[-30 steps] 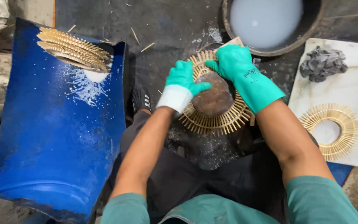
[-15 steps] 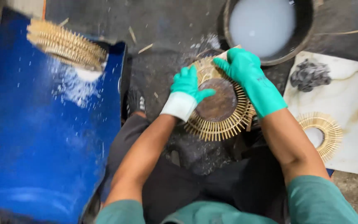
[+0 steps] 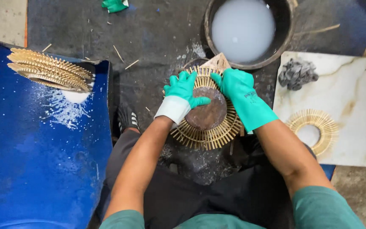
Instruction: The recorder is using a metal tool and a brush to clean or refine the slats of circular wooden fan-like objects.
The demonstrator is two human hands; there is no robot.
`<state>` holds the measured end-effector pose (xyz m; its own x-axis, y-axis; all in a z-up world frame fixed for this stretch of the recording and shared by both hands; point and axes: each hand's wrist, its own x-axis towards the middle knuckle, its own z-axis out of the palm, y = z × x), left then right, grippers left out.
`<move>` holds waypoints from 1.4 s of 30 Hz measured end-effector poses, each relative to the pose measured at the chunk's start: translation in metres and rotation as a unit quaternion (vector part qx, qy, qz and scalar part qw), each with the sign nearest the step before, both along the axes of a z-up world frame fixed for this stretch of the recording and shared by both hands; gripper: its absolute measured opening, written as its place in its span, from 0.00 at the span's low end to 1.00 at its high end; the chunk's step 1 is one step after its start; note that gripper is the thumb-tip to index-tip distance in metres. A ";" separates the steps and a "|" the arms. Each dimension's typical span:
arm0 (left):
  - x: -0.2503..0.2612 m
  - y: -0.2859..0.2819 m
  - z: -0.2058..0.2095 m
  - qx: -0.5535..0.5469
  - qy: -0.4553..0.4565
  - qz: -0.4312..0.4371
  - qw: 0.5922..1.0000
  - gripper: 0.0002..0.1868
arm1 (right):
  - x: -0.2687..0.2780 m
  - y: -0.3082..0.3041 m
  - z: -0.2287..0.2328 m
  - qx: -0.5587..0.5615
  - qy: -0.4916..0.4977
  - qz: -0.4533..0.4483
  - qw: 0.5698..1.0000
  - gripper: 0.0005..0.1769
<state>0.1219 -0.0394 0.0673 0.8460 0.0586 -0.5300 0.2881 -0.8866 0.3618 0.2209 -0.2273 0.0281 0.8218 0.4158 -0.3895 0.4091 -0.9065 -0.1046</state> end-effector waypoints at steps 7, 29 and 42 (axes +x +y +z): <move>-0.005 -0.002 -0.008 0.003 -0.018 0.030 0.999 0.62 | 0.004 0.014 -0.011 0.006 -0.022 0.000 1.000 0.36; -0.090 -0.059 -0.018 0.030 0.011 0.148 0.989 0.64 | -0.100 -0.151 -0.058 0.150 -0.038 -0.234 0.960 0.36; -0.075 -0.034 -0.006 0.002 -0.030 0.048 0.998 0.60 | -0.153 -0.147 -0.177 0.270 0.092 -0.275 0.918 0.56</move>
<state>0.0469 -0.0730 0.0609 0.8664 0.1440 -0.4781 0.3506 -0.8572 0.3772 0.0684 -0.3746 -0.1493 0.9060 0.1313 -0.4025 -0.1648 -0.7664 -0.6208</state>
